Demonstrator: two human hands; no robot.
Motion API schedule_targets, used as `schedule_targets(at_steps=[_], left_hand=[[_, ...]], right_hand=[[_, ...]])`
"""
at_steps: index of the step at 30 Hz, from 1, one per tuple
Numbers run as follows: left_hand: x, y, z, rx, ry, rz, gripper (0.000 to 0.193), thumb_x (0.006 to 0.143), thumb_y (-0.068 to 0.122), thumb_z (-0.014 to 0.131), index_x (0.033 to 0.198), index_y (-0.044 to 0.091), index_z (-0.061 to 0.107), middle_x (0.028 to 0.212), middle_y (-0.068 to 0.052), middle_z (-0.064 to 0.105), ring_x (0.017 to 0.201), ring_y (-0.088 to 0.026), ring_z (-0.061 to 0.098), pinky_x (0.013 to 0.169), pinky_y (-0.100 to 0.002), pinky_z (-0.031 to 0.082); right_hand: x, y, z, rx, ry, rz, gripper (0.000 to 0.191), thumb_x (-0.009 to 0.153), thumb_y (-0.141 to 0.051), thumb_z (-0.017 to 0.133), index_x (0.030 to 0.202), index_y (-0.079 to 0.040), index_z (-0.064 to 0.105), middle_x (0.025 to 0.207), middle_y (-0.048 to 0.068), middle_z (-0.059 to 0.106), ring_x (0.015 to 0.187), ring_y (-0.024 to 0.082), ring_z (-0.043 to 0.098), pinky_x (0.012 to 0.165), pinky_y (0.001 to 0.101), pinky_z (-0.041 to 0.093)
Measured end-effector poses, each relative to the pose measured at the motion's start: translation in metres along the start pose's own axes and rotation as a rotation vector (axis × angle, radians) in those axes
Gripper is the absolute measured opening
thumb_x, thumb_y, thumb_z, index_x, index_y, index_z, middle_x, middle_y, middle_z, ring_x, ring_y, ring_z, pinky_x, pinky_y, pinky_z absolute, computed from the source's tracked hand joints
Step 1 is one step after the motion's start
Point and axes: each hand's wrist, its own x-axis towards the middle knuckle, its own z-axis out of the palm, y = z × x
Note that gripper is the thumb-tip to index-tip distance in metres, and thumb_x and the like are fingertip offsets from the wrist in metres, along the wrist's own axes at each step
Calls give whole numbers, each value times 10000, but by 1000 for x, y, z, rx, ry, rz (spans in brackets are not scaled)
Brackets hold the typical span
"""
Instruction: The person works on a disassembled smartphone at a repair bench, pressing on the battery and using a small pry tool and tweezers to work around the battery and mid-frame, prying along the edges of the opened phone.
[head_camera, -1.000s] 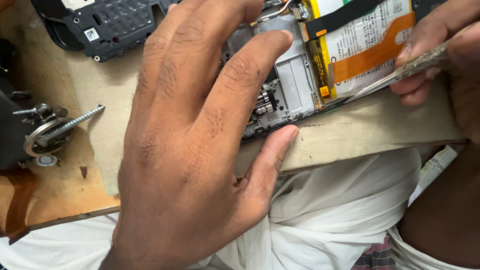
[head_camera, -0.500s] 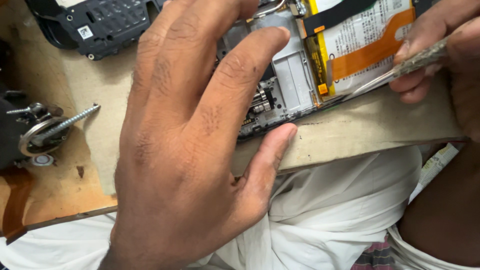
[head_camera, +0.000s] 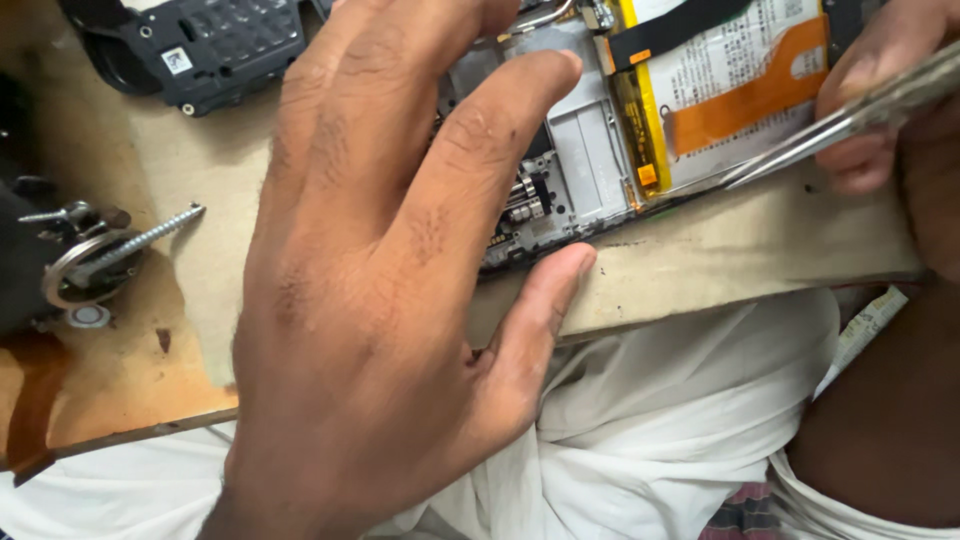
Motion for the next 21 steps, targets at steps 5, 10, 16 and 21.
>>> schedule_targets(at_steps=[5, 10, 16, 21], left_hand=[[-5, 3, -4, 58, 4, 50, 680, 812, 148, 894, 1384, 11, 554, 1486, -201, 466, 1468, -431, 393, 1250, -534, 362], [-10, 16, -1, 181, -1, 122, 777, 839, 254, 866, 1464, 19, 468, 1513, -232, 394, 1486, -431, 320, 1293, -545, 237], [1, 26, 15, 185, 17, 233, 825, 794, 184, 776, 1495, -11, 386, 1518, -271, 371, 1476, -438, 316, 1276, -536, 225], [8, 27, 23, 171, 1, 252, 836, 773, 188, 736, 1483, -56, 370, 1453, -288, 420, 1394, -436, 414, 1248, -522, 284]], right_hand=[[-5, -17, 80, -173, 378, -374, 397, 1164, -409, 467, 1064, -27, 512, 834, 99, 482, 637, 214, 512, 619, 348, 480], [-5, -26, 156, -284, 606, -613, 391, 1167, -402, 478, 1074, -25, 513, 842, 103, 486, 638, 215, 516, 621, 348, 484], [-7, -32, 191, -344, 742, -741, 383, 1171, -394, 491, 1086, -22, 513, 852, 108, 490, 640, 217, 522, 622, 347, 487], [-7, -37, 196, -359, 789, -783, 377, 1174, -388, 501, 1096, -19, 513, 860, 112, 494, 642, 218, 526, 623, 347, 491]])
